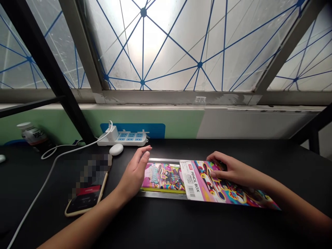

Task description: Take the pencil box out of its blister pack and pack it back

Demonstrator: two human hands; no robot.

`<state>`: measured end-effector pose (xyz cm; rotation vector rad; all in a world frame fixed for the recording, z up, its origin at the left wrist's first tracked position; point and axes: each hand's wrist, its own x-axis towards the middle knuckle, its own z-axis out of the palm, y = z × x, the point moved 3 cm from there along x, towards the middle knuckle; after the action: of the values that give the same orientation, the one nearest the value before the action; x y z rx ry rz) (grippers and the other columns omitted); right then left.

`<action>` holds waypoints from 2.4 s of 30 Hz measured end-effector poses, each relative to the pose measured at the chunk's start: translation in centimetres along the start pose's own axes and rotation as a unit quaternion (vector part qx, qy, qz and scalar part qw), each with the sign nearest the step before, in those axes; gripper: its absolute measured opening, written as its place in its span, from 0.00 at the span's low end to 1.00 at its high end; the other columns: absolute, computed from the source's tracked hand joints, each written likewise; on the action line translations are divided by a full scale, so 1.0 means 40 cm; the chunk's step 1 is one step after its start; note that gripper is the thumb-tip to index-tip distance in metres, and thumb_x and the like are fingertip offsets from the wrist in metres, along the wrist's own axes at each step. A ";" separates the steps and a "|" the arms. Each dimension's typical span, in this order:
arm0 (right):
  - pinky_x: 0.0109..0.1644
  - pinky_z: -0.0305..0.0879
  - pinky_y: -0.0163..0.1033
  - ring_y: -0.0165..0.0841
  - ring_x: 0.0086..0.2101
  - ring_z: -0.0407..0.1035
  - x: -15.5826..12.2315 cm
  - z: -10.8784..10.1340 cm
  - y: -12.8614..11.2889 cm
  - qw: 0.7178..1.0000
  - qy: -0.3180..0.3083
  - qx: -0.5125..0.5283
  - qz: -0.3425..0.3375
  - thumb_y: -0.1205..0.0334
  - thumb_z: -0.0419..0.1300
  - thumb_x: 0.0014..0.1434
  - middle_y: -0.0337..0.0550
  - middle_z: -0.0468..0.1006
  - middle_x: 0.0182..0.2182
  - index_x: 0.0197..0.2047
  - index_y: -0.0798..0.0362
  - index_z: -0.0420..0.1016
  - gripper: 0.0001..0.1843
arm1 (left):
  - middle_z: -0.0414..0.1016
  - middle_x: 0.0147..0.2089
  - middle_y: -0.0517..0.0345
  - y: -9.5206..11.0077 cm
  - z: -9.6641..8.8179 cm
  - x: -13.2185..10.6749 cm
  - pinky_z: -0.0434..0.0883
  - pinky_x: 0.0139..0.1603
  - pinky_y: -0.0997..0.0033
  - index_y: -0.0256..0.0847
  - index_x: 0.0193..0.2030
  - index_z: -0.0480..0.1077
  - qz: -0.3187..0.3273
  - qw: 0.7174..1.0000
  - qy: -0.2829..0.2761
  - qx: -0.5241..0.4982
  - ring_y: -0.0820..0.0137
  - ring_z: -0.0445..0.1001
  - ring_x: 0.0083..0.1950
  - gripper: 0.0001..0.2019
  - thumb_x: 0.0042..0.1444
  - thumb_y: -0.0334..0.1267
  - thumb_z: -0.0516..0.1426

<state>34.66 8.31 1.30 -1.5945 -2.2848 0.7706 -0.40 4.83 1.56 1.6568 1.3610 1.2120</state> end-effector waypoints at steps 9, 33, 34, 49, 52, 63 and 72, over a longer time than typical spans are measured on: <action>0.63 0.60 0.51 0.53 0.61 0.61 0.076 0.027 -0.120 0.998 -0.048 -0.034 -0.017 0.38 0.68 0.49 0.52 0.63 0.64 0.66 0.47 0.62 0.45 | 0.71 0.63 0.48 -0.032 0.001 0.010 0.56 0.69 0.55 0.43 0.57 0.68 0.021 0.989 0.055 -0.139 0.58 0.63 0.68 0.27 0.70 0.58 0.40; 0.29 0.54 0.36 0.35 0.28 0.66 0.021 -0.008 0.023 0.995 -0.008 -0.077 0.068 0.32 0.57 0.56 0.37 0.74 0.26 0.29 0.49 0.68 0.26 | 0.52 0.75 0.54 0.017 0.016 -0.022 0.43 0.67 0.27 0.61 0.72 0.53 0.082 0.852 -0.224 0.466 0.50 0.47 0.75 0.27 0.69 0.58 0.39; 0.29 0.53 0.36 0.34 0.28 0.64 0.019 -0.019 0.036 0.994 -0.021 -0.078 0.069 0.32 0.58 0.56 0.37 0.73 0.26 0.28 0.49 0.67 0.27 | 0.52 0.75 0.54 0.015 0.013 -0.020 0.43 0.67 0.27 0.61 0.72 0.53 0.078 0.847 -0.224 0.475 0.50 0.47 0.75 0.26 0.69 0.57 0.39; 0.29 0.58 0.35 0.35 0.30 0.66 -0.001 -0.070 0.116 0.991 -0.100 0.013 0.088 0.31 0.62 0.50 0.39 0.73 0.29 0.37 0.50 0.76 0.29 | 0.53 0.74 0.44 -0.002 0.007 -0.016 0.59 0.67 0.45 0.41 0.69 0.61 0.054 0.790 -0.206 0.575 0.50 0.51 0.74 0.26 0.65 0.38 0.46; 0.30 0.60 0.36 0.36 0.31 0.68 -0.003 -0.080 0.125 0.991 -0.094 0.003 0.093 0.32 0.62 0.51 0.40 0.74 0.30 0.39 0.50 0.77 0.29 | 0.54 0.73 0.41 -0.005 0.007 -0.013 0.60 0.67 0.45 0.39 0.69 0.62 0.070 0.793 -0.206 0.569 0.49 0.53 0.73 0.26 0.64 0.37 0.46; 0.46 0.67 0.42 0.45 0.43 0.74 0.005 -0.066 0.072 0.996 -0.032 -0.026 0.075 0.35 0.63 0.52 0.43 0.81 0.43 0.46 0.48 0.79 0.28 | 0.55 0.73 0.44 -0.017 0.012 0.006 0.57 0.68 0.41 0.40 0.67 0.64 0.087 0.853 -0.184 0.480 0.51 0.52 0.74 0.26 0.63 0.35 0.45; 0.36 0.64 0.38 0.38 0.35 0.71 0.008 -0.043 0.039 0.997 -0.022 0.030 0.064 0.34 0.58 0.56 0.42 0.79 0.35 0.42 0.50 0.78 0.28 | 0.55 0.73 0.44 -0.016 0.028 0.003 0.55 0.69 0.39 0.36 0.68 0.63 0.084 0.850 -0.189 0.485 0.52 0.51 0.74 0.26 0.68 0.39 0.40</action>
<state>36.62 9.51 1.85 -1.7262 -2.1830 0.9042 0.42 5.17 0.64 2.5575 1.6944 0.1540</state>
